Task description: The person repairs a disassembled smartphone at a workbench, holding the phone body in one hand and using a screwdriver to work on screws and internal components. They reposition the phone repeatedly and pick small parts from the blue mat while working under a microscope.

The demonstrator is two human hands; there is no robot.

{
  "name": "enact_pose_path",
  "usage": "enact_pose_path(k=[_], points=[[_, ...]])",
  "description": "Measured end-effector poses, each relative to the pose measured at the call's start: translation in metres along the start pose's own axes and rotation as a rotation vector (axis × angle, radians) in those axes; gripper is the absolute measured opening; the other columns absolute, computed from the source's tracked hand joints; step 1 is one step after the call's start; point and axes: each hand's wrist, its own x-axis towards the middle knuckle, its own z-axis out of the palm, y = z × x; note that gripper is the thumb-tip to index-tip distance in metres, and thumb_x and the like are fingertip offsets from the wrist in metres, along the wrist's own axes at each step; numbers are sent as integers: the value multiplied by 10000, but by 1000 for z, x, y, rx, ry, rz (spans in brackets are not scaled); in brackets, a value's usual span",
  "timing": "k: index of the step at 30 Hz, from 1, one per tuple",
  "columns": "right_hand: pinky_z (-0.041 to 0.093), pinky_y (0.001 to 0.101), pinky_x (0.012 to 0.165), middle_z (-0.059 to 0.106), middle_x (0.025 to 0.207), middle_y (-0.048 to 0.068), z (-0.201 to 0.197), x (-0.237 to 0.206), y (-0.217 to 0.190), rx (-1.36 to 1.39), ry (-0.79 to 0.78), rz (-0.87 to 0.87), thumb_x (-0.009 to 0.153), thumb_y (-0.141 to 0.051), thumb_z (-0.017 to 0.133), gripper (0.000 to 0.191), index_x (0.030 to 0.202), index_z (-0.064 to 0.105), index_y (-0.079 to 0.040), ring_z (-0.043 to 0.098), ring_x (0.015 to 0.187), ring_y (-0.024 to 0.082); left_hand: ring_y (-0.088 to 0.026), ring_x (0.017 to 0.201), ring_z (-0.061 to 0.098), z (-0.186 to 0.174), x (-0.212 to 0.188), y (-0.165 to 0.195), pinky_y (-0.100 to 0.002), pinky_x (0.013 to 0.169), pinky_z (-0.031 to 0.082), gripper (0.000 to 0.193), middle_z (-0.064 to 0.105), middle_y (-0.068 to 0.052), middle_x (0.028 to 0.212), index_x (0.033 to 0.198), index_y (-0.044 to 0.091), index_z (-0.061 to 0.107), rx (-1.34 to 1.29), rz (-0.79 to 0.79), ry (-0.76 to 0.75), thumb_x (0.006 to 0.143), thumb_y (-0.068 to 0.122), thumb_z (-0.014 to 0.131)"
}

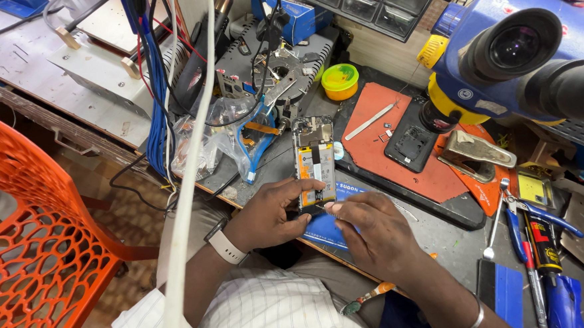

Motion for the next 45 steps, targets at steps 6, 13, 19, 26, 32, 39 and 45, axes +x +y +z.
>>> enact_pose_path(k=[6,13,19,26,32,39,45], points=[[590,381,831,719,1115,123,2,-6,-1,48,10,78,913,-78,769,386,1225,542,-83,732,974,288,-75,715,560,4,-5,-2,-253,614,490,572,651,-59,1012,1409,68,591,-154,57,90,858,19,734],[614,334,816,741,1137,154,8,-13,0,98,7,172,926,-61,745,395,1237,502,-63,751,1024,253,-66,955,668,10,-9,-3,-249,793,572,598,634,-43,1123,1485,83,528,-140,198,181,923,24,721],[606,321,986,708,1056,91,3,-20,19,814,320,575,1020,-64,559,454,1430,370,-107,740,1027,175,-59,696,504,10,-10,-3,-234,620,446,621,593,-14,903,1454,84,564,16,179,259,868,34,761],[527,209,789,669,1048,55,9,-20,41,827,42,930,964,-21,651,354,1305,568,20,613,904,55,-34,692,490,14,-15,-1,-225,613,434,607,614,-15,883,1482,47,550,-228,44,173,913,57,762],[559,213,720,723,984,51,7,-11,32,942,-99,1102,950,-60,649,264,1196,676,33,652,829,59,-153,1198,620,28,-21,8,-306,1019,533,646,604,-147,1345,1563,24,384,-452,109,60,982,-35,660],[428,172,532,686,856,0,-4,-8,33,1104,11,1106,943,-91,651,321,1232,674,47,523,619,10,-270,1335,612,45,-13,25,-390,1122,528,1211,496,-234,1483,1610,232,-242,-606,231,249,921,-89,701],[368,172,444,639,769,-13,-1,-12,33,1028,-28,1037,956,-136,676,308,1210,701,36,451,518,7,-222,906,751,48,-6,10,-342,775,613,334,747,-194,1075,1248,-119,641,-802,-243,70,971,44,728]])
